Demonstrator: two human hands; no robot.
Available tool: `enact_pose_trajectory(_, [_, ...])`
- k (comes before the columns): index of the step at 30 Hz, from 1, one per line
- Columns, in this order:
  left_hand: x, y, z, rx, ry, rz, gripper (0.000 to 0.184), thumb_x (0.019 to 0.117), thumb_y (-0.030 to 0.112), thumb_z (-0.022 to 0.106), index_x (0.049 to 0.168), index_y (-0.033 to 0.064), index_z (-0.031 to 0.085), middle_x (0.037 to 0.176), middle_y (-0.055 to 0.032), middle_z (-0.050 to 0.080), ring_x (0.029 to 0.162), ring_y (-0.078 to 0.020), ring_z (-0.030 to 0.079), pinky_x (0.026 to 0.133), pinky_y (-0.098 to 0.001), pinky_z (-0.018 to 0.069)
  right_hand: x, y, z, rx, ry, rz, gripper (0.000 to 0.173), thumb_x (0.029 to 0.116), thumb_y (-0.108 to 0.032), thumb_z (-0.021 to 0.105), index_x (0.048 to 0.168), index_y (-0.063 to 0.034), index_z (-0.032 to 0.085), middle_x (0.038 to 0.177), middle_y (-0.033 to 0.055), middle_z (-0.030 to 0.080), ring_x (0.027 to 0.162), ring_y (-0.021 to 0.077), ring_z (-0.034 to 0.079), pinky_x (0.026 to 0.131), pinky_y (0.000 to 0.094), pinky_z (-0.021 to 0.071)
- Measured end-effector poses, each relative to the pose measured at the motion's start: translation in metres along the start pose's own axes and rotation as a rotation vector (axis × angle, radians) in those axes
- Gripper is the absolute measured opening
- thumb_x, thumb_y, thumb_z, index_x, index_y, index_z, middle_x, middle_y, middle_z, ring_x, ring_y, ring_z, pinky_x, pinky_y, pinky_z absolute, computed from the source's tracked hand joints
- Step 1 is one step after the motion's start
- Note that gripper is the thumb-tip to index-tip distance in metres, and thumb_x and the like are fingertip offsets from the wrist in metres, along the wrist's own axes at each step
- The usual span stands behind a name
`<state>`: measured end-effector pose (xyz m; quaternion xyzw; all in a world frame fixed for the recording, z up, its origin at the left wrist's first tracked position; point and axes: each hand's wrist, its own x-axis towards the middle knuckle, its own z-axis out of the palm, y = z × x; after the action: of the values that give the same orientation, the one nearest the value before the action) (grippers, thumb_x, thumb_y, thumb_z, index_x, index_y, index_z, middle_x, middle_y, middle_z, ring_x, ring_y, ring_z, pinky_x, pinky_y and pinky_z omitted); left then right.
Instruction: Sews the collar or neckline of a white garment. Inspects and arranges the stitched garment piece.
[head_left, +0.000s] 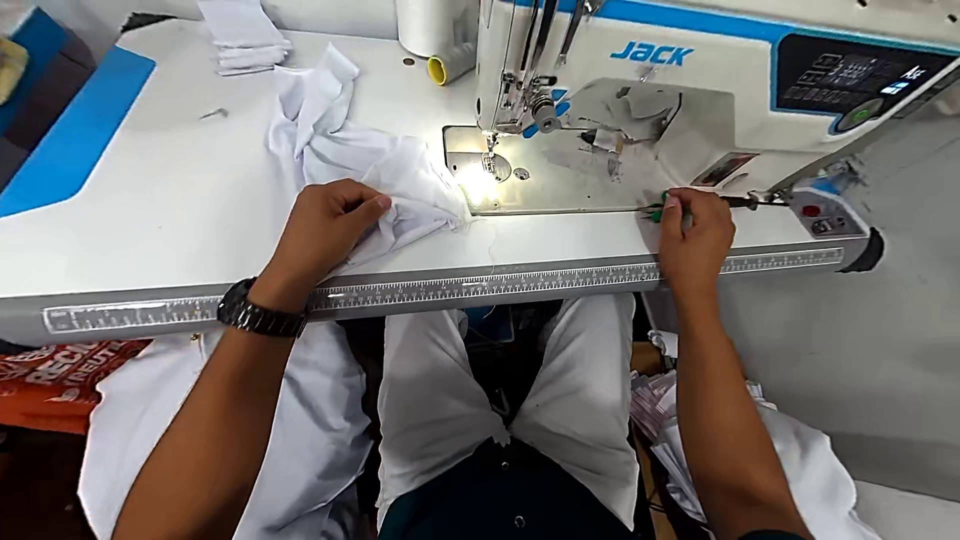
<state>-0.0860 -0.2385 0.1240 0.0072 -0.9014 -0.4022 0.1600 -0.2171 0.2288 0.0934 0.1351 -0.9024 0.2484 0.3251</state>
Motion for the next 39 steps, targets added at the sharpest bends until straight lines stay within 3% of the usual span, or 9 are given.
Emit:
enact_pose_trajectory(8, [-0.004,0.006,0.003,-0.027,0.033,-0.029,0.022,0.1030,0.026,0.060,0.102,0.0072,0.072,0.095,0.0040,0.067,0.080,0.0063,0.057,0.074,-0.0157,0.0482,-0.006,0.003,0.000,0.044,0.088,-0.012,0.032,0.1068,-0.025,0.051,0.117,-0.0040,0.073,0.105,0.0167,0.072,0.103,0.0298,0.067,0.093,0.0431,0.0508])
enact_pose_trajectory(13, [-0.006,0.033,0.006,-0.343,0.171,-0.218,0.018,0.1043,0.019,0.056,0.096,0.0126,0.070,0.078,0.0083,0.065,0.067,-0.0005,0.059,0.063,-0.0221,0.0525,-0.008,-0.007,-0.002,0.115,0.106,-0.088,0.031,0.1060,-0.021,0.052,0.119,0.0014,0.070,0.109,0.0246,0.069,0.106,0.0380,0.065,0.093,0.0508,0.0515])
enact_pose_trajectory(17, [-0.014,0.095,0.006,-0.188,0.088,-0.012,0.018,0.1038,0.016,0.058,0.094,0.0085,0.071,0.073,0.0054,0.064,0.058,-0.0007,0.053,0.052,-0.0181,0.0453,-0.033,-0.124,0.005,0.679,-0.278,0.010,0.049,0.1020,-0.029,0.059,0.143,-0.0019,0.053,0.122,0.0128,0.064,0.101,0.0174,0.066,0.078,0.0342,0.0576])
enact_pose_trajectory(20, [-0.024,0.133,0.004,-0.081,0.060,0.161,0.017,0.1027,0.016,0.059,0.096,0.0094,0.073,0.083,0.0075,0.070,0.070,0.0018,0.062,0.063,-0.0157,0.0539,-0.046,-0.225,0.031,0.922,-0.517,0.062,0.094,0.0859,-0.040,0.081,0.159,-0.0076,0.031,0.140,0.0163,0.057,0.110,0.0271,0.067,0.076,0.0470,0.0605])
enact_pose_trajectory(24, [-0.055,0.163,-0.045,0.057,0.348,0.196,0.019,0.1081,0.019,0.049,0.103,0.0083,0.065,0.087,0.0090,0.062,0.074,0.0048,0.058,0.067,-0.0149,0.0514,-0.018,-0.244,0.033,0.846,-0.484,-0.053,0.055,0.0871,-0.006,0.074,0.138,-0.0010,0.054,0.115,0.0171,0.068,0.089,0.0268,0.070,0.071,0.0464,0.0603])
enact_pose_trajectory(27, [-0.099,0.144,-0.113,0.053,0.623,0.239,0.017,0.1093,0.024,0.049,0.114,0.0144,0.063,0.096,0.0110,0.065,0.083,0.0010,0.064,0.076,-0.0204,0.0560,0.010,-0.226,-0.021,0.828,-0.426,-0.261,0.028,0.0891,-0.003,0.071,0.117,-0.0082,0.071,0.104,0.0038,0.071,0.086,0.0121,0.069,0.072,0.0328,0.0607])
enact_pose_trajectory(32, [-0.149,0.129,-0.158,0.091,0.787,0.270,0.010,0.1059,0.021,0.057,0.108,0.0167,0.066,0.088,0.0139,0.066,0.074,0.0047,0.063,0.067,-0.0138,0.0534,0.061,-0.227,-0.101,0.894,-0.239,-0.435,0.022,0.0952,-0.013,0.068,0.117,-0.0117,0.070,0.104,-0.0097,0.072,0.089,-0.0029,0.068,0.078,0.0146,0.0583])
enact_pose_trajectory(35, [-0.112,0.137,-0.158,0.263,0.686,0.240,0.020,0.1079,0.024,0.052,0.109,0.0074,0.064,0.091,0.0071,0.062,0.076,0.0061,0.058,0.070,-0.0142,0.0507,0.085,-0.245,-0.087,0.625,-0.148,-0.457,0.027,0.0968,-0.013,0.065,0.123,-0.0072,0.067,0.104,0.0012,0.072,0.088,0.0032,0.068,0.080,0.0230,0.0584])
enact_pose_trajectory(39, [-0.050,0.070,-0.133,0.375,0.508,0.056,0.032,0.1078,0.024,0.051,0.106,-0.0046,0.067,0.092,-0.0183,0.068,0.079,-0.0243,0.066,0.074,-0.0453,0.0556,0.098,-0.288,-0.024,0.110,-0.257,-0.450,0.034,0.0956,-0.001,0.059,0.129,-0.0041,0.066,0.109,0.0249,0.071,0.099,0.0471,0.069,0.076,0.0674,0.0533])
